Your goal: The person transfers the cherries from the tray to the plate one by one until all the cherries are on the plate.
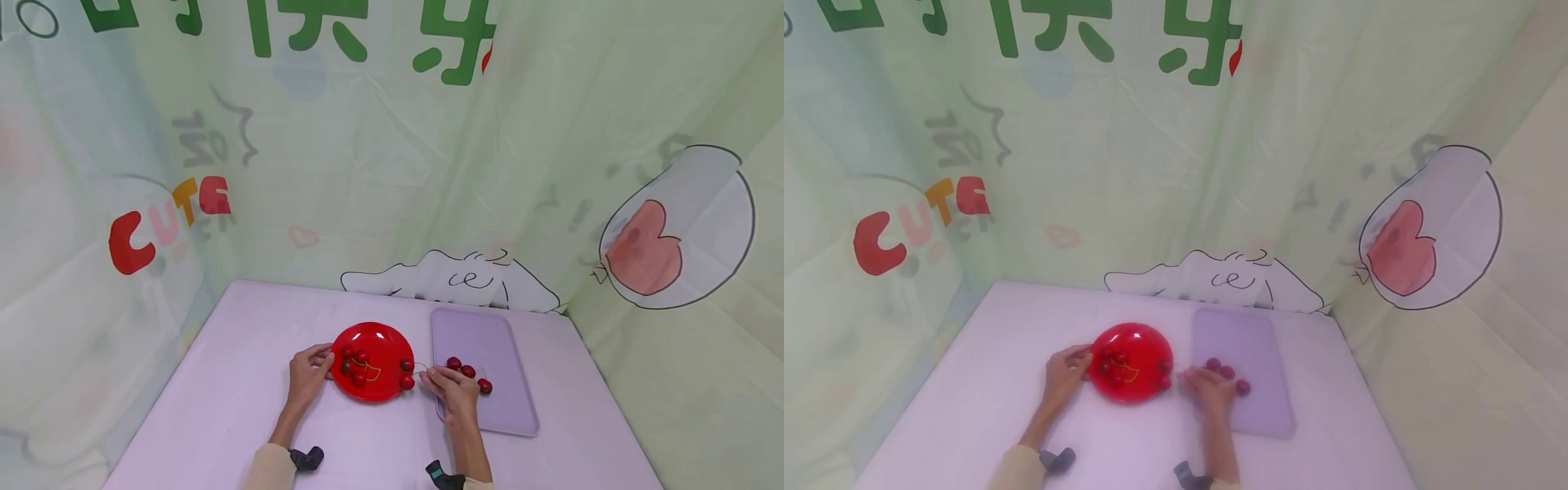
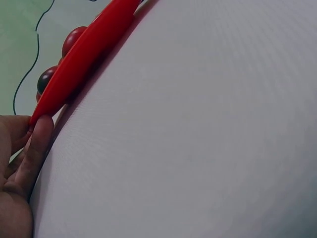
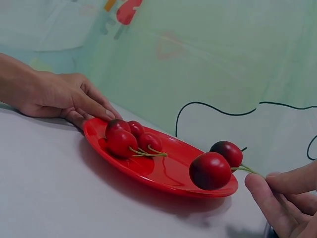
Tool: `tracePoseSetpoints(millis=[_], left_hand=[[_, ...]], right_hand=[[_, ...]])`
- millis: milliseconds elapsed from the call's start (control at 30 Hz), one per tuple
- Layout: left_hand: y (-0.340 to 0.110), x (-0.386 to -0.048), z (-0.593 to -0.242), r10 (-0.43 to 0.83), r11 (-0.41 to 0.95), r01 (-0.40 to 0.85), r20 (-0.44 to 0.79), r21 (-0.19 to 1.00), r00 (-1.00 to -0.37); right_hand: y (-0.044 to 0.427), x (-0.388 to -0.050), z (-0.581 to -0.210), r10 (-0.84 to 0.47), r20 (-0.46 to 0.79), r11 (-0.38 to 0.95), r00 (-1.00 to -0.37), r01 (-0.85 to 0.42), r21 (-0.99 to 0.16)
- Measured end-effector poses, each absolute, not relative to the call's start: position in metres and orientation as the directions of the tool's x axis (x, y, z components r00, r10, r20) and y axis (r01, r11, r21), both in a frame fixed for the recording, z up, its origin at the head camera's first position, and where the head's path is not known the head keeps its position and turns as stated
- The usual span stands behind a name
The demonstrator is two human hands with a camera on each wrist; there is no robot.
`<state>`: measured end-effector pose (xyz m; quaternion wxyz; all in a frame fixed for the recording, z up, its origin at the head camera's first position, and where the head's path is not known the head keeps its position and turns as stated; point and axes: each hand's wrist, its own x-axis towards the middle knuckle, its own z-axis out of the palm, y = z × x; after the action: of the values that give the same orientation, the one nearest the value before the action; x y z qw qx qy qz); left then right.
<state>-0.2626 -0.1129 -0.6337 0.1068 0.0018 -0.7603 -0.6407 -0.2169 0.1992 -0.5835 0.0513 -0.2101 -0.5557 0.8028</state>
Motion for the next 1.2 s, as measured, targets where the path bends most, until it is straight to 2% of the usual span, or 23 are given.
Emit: tracePoseSetpoints(millis=[533, 1200], left_hand=[[-0.113, -0.263, -0.635, -0.145, 0.183, 0.182, 0.210, 0.966, -0.967], [-0.113, -0.264, -0.634, -0.148, 0.170, 0.160, 0.186, 0.972, -0.971]], right_hand=[[0.181, -0.222, -0.582, 0.346, -0.271, -0.363, -0.898, 0.138, -0.921], [0.163, -0.231, -0.590, 0.362, -0.256, -0.323, -0.896, 0.137, -0.936]])
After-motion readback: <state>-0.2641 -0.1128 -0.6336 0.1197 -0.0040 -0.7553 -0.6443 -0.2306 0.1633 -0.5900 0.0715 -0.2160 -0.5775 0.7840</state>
